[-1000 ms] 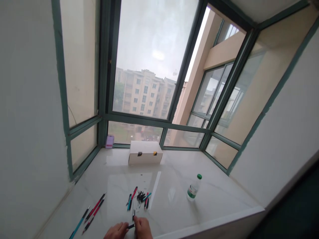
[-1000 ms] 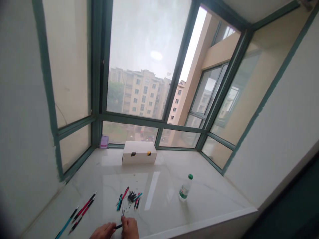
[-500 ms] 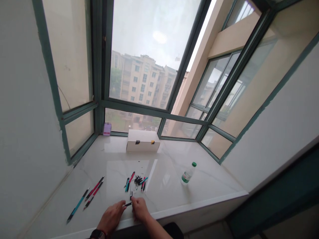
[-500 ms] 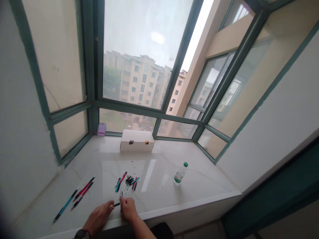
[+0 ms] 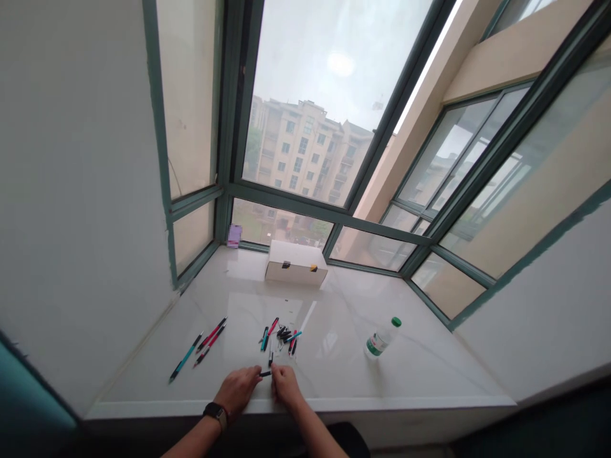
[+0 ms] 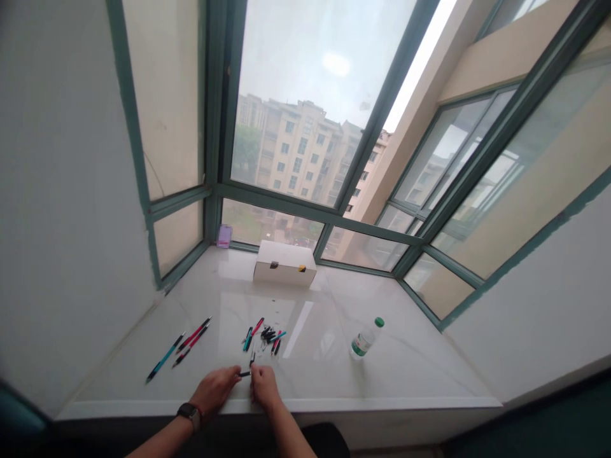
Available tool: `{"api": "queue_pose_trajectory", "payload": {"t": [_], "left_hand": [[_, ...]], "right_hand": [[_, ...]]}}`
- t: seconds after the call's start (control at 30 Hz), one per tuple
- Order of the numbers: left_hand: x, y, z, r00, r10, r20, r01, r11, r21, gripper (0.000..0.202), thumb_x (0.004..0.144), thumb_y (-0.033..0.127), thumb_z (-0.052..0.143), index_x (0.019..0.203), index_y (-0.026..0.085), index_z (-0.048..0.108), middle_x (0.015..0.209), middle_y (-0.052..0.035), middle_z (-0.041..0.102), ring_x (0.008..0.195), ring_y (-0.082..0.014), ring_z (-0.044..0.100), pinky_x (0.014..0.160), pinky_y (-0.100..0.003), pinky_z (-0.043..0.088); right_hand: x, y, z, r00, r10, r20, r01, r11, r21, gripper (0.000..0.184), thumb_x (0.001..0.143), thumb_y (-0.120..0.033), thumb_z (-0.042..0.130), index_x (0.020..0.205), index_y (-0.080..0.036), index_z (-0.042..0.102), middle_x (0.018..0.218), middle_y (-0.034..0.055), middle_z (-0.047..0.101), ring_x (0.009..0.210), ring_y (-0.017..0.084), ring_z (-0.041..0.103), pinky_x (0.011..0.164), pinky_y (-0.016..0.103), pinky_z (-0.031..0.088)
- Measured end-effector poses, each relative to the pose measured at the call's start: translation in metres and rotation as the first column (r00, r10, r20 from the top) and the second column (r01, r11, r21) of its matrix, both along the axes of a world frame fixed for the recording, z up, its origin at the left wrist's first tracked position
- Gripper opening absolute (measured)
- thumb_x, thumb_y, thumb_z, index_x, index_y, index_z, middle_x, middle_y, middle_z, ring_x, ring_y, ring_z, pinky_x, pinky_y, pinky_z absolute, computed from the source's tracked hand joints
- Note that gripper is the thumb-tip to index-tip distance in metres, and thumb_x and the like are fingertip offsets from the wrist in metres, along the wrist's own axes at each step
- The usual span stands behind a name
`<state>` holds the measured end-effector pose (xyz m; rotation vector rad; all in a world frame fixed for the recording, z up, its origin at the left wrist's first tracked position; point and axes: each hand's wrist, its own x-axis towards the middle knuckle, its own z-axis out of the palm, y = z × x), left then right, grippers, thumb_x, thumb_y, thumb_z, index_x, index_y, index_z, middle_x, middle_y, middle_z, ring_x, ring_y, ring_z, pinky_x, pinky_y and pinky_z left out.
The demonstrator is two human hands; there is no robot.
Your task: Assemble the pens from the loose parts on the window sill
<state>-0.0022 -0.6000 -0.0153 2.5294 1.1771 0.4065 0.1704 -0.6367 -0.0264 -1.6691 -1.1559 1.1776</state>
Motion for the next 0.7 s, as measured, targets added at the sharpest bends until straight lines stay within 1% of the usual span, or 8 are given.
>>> {"api": "queue_pose_trajectory", "payload": {"t": [0.13,0.23,0.33,0.57,0.7], "left_hand": [[0.000,-0.003,0.008,0.999,-0.018,-0.042,0.018,1.000,0.004,0.036,0.097,0.036,0.025,0.104,0.025,0.059,0.088,-0.0046,0.066,0.083,-0.0189,0.060,0.076,-0.030,0.040],[-0.001,-0.004,0.010,0.999,-0.015,-0.041,0.016,0.999,0.032,0.035,0.097,0.035,0.026,0.100,0.024,0.059,0.085,-0.0050,0.065,0.082,-0.0197,0.059,0.074,-0.030,0.039],[-0.001,-0.004,0.008,1.000,-0.019,-0.017,0.019,0.999,0.049,0.034,0.097,0.033,0.027,0.097,0.024,0.060,0.083,-0.0050,0.064,0.082,-0.0196,0.058,0.074,-0.030,0.039],[0.000,-0.002,-0.004,1.000,0.012,0.024,-0.013,0.999,0.044,0.037,0.097,0.033,0.026,0.091,0.024,0.061,0.081,-0.0054,0.064,0.078,-0.0191,0.059,0.071,-0.030,0.041],[0.001,-0.001,-0.007,0.999,0.030,0.023,-0.031,0.998,0.047,0.039,0.097,0.033,0.023,0.089,0.023,0.060,0.081,-0.0065,0.064,0.077,-0.0193,0.060,0.072,-0.031,0.043]], "right_hand": [[-0.001,0.000,0.004,1.000,0.002,0.012,-0.002,1.000,0.007,0.062,0.083,-0.072,0.030,0.049,-0.020,0.040,0.038,-0.0019,0.038,0.032,0.011,0.040,0.035,0.022,0.028],[-0.001,0.000,0.006,1.000,-0.004,0.008,0.004,1.000,0.016,0.062,0.082,-0.073,0.030,0.049,-0.021,0.039,0.039,-0.0015,0.038,0.032,0.011,0.039,0.035,0.022,0.027],[-0.001,0.000,0.007,1.000,0.013,0.004,-0.013,1.000,0.023,0.063,0.084,-0.071,0.029,0.047,-0.021,0.039,0.038,-0.0011,0.037,0.032,0.011,0.039,0.035,0.022,0.026],[-0.003,0.002,-0.001,0.999,0.006,0.035,-0.005,1.000,-0.020,0.065,0.087,-0.068,0.025,0.044,-0.021,0.036,0.038,-0.0012,0.034,0.032,0.011,0.039,0.036,0.021,0.028],[-0.007,0.006,-0.003,1.000,-0.015,0.028,0.015,1.000,-0.021,0.064,0.090,-0.063,0.024,0.042,-0.022,0.035,0.037,-0.0005,0.034,0.031,0.011,0.036,0.036,0.023,0.028]]}}
